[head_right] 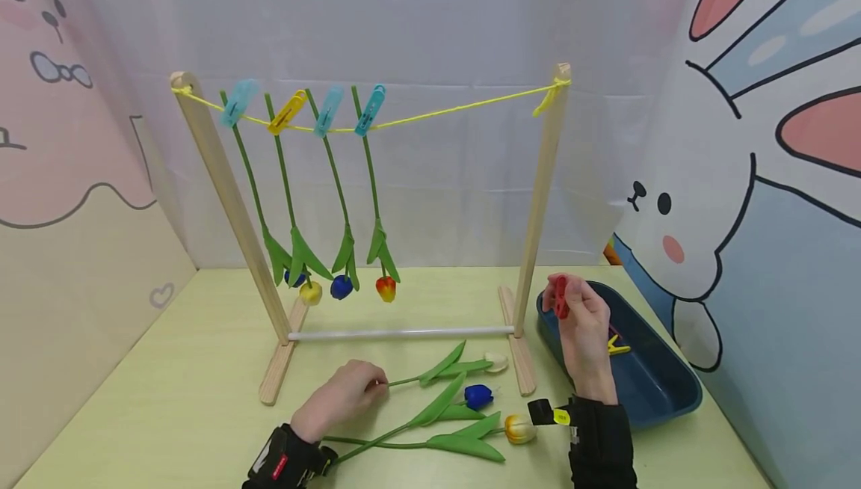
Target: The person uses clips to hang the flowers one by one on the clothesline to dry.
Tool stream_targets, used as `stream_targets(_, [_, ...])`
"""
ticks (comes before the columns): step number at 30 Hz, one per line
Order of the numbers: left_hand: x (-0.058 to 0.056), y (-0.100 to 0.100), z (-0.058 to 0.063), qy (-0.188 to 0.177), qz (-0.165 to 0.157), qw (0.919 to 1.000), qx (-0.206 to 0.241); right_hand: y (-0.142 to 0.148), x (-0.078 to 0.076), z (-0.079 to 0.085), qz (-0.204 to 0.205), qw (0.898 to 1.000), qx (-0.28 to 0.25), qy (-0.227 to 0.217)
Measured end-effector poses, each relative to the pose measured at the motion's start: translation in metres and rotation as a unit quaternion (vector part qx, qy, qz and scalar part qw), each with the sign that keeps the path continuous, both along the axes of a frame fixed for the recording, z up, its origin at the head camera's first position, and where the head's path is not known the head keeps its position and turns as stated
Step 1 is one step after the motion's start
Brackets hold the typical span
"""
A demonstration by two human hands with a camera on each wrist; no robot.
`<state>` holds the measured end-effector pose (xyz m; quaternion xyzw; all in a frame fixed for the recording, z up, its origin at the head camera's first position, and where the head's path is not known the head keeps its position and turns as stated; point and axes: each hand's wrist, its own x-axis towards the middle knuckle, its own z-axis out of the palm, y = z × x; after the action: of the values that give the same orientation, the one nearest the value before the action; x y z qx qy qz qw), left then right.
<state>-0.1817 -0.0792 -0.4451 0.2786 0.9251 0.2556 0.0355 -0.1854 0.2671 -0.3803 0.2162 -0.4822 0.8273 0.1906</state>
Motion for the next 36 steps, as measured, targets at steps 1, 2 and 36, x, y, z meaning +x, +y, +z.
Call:
stream_targets(1, [0.000,0.001,0.001,0.009,0.006,0.9999,-0.001,0.000,0.000,0.000,-0.004,1.000,0.008,-0.002])
stream_targets(2, [0.001,0.001,0.001,0.015,0.012,0.9998,0.000,-0.001,0.000,0.000,-0.009,1.000,0.015,-0.004])
stream_targets(36, [0.004,0.001,0.027,0.362,0.081,0.9282,0.028,0.001,0.001,0.003,-0.089,0.990,-0.095,-0.050])
